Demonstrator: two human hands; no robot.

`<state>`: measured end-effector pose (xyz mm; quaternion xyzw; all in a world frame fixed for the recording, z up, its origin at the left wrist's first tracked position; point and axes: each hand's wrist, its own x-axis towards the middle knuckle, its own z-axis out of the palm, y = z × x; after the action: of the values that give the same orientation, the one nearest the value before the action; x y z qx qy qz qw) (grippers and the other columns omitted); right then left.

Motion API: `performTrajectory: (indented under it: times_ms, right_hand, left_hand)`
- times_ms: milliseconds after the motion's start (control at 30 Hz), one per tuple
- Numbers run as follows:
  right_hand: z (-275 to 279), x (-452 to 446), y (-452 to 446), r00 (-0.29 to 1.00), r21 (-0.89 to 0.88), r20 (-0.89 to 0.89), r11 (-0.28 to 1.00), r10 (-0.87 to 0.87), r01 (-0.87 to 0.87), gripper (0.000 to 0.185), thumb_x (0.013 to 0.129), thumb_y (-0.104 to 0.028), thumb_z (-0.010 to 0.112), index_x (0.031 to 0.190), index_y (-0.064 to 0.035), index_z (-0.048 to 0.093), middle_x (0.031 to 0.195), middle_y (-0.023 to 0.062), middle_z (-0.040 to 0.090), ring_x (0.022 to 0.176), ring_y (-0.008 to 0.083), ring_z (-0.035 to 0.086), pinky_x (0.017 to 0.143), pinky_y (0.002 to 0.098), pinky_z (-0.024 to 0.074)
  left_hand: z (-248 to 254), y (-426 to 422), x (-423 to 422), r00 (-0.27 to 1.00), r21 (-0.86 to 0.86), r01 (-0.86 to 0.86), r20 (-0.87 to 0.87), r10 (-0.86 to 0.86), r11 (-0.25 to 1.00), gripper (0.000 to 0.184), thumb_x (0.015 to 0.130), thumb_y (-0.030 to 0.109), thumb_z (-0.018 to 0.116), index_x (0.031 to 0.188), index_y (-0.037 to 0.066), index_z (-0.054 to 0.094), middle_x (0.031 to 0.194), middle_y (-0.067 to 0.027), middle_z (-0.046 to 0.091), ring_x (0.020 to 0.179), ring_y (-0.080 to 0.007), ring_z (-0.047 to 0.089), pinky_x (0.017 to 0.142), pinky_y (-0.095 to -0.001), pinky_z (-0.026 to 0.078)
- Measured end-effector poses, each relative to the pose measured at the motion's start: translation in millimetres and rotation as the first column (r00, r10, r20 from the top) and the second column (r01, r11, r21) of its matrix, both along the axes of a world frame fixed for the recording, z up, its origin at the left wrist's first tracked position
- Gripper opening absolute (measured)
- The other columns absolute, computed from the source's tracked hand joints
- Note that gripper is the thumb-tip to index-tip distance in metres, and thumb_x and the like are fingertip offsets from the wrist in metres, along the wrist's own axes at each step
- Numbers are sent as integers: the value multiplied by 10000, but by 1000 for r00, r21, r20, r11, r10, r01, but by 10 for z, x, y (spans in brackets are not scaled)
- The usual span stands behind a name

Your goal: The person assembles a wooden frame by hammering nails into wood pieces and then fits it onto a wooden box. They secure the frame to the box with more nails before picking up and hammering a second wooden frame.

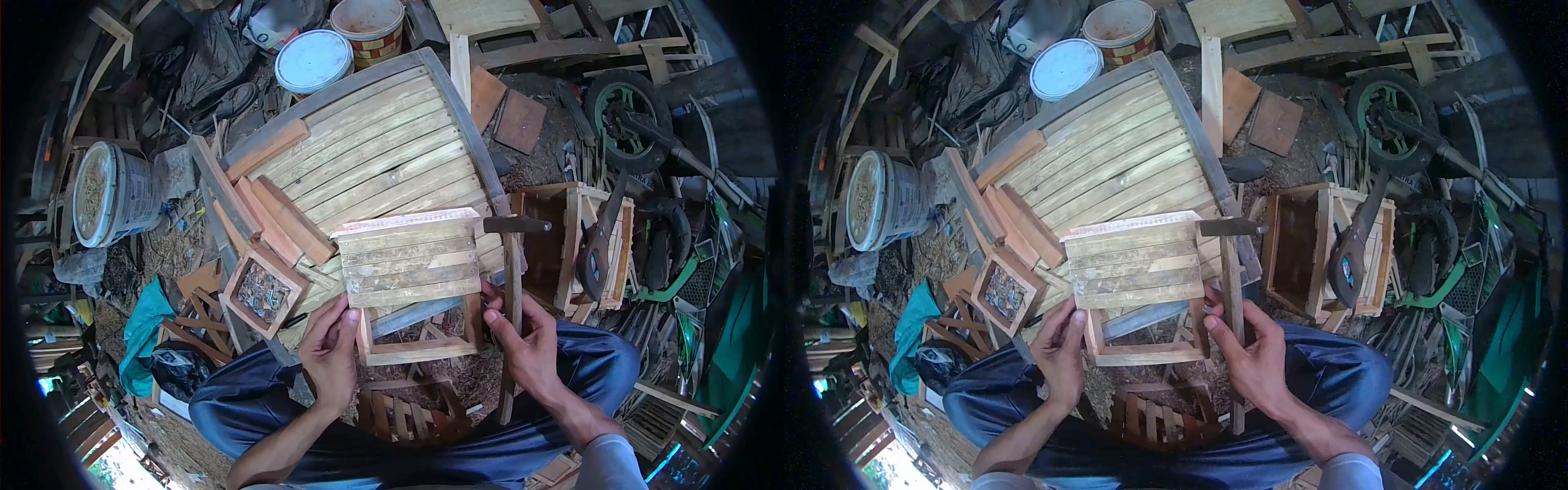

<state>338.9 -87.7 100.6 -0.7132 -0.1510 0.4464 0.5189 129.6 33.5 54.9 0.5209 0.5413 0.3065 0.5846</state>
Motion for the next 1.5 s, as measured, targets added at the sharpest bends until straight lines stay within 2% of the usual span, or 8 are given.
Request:
performTrajectory:
  times_ms: [767, 900, 967, 1067, 1200, 1300, 1400, 1500]
  right_hand:
    - [-1, 5, -2, 1000, 23, 25, 1000, 17, -17, 95, 939, -60, 648, 975, 21, 615, 1255, 191, 637, 1184, 168, 563, 973, 275, 430]
    - [-21, -16, -3, 998, 44, -36, 998, -43, 45, 94, 938, -56, 648, 981, 22, 618, 1237, 183, 646, 1158, 159, 573, 957, 273, 439]
    - [-6, -16, -16, 997, 14, 46, 998, -63, 62, 104, 940, -67, 650, 980, 23, 620, 1216, 170, 659, 1102, 145, 589, 933, 276, 451]
    - [36, 2, -29, 986, 3, 110, 992, -128, 129, 119, 945, -88, 651, 982, 24, 632, 1145, 140, 687, 1003, 117, 598, 894, 274, 463]
    - [180, 18, -39, 980, 8, 192, 998, -55, 54, 142, 959, -118, 639, 990, 19, 663, 981, 75, 716, 857, 70, 574, 790, 249, 473]
    - [309, -70, -70, 999, 36, 13, 998, 43, -44, 168, 961, -147, 641, 995, 12, 683, 880, 33, 709, 744, 40, 545, 657, 229, 457]
    - [361, -178, -150, 980, -22, -11, 980, 197, -197, 178, 954, -169, 654, 994, 1, 691, 808, 12, 707, 633, 19, 506, 535, 230, 418]
    - [331, -282, -191, 958, 11, 97, 962, 270, -272, 192, 955, -178, 646, 1014, -2, 694, 737, 10, 692, 566, 23, 488, 478, 237, 403]
  left_hand:
    - [44, -18, 34, 998, -89, -26, 51, 31, 996, 360, 945, 34, 635, 1295, -29, 577, 1143, -101, 624, 990, -111, 597, 900, -226, 483]
    - [54, -9, 63, 997, -46, -28, 64, 31, 999, 418, 941, 58, 645, 1326, -32, 508, 1138, -87, 622, 998, -106, 581, 901, -253, 465]
    - [41, -5, 80, 992, -18, -78, 96, 80, 997, 408, 935, 49, 645, 1309, -24, 497, 1137, -86, 605, 974, -112, 572, 899, -255, 456]
    - [76, 5, 51, 985, 217, -37, -155, 72, 975, 378, 918, 43, 656, 1255, -8, 492, 1114, -77, 576, 916, -114, 551, 870, -254, 445]
    - [184, -9, 28, 979, 463, 202, -71, -190, 863, 339, 838, -11, 719, 1144, 11, 574, 1096, -123, 617, 950, -173, 593, 775, -280, 476]
    - [416, -73, 160, 920, 576, 357, -81, -383, 735, 213, 797, -39, 731, 994, 21, 675, 1030, -144, 654, 909, -245, 639, 760, -322, 526]
    - [547, -66, 233, 839, 795, 438, -195, -508, 419, 283, 737, -79, 743, 1000, 10, 690, 1059, -139, 666, 908, -265, 641, 739, -321, 523]
    - [568, -104, 269, 755, 786, 516, -231, -614, 339, 370, 687, -116, 706, 1039, 0, 707, 1049, -121, 669, 922, -294, 640, 777, -364, 543]
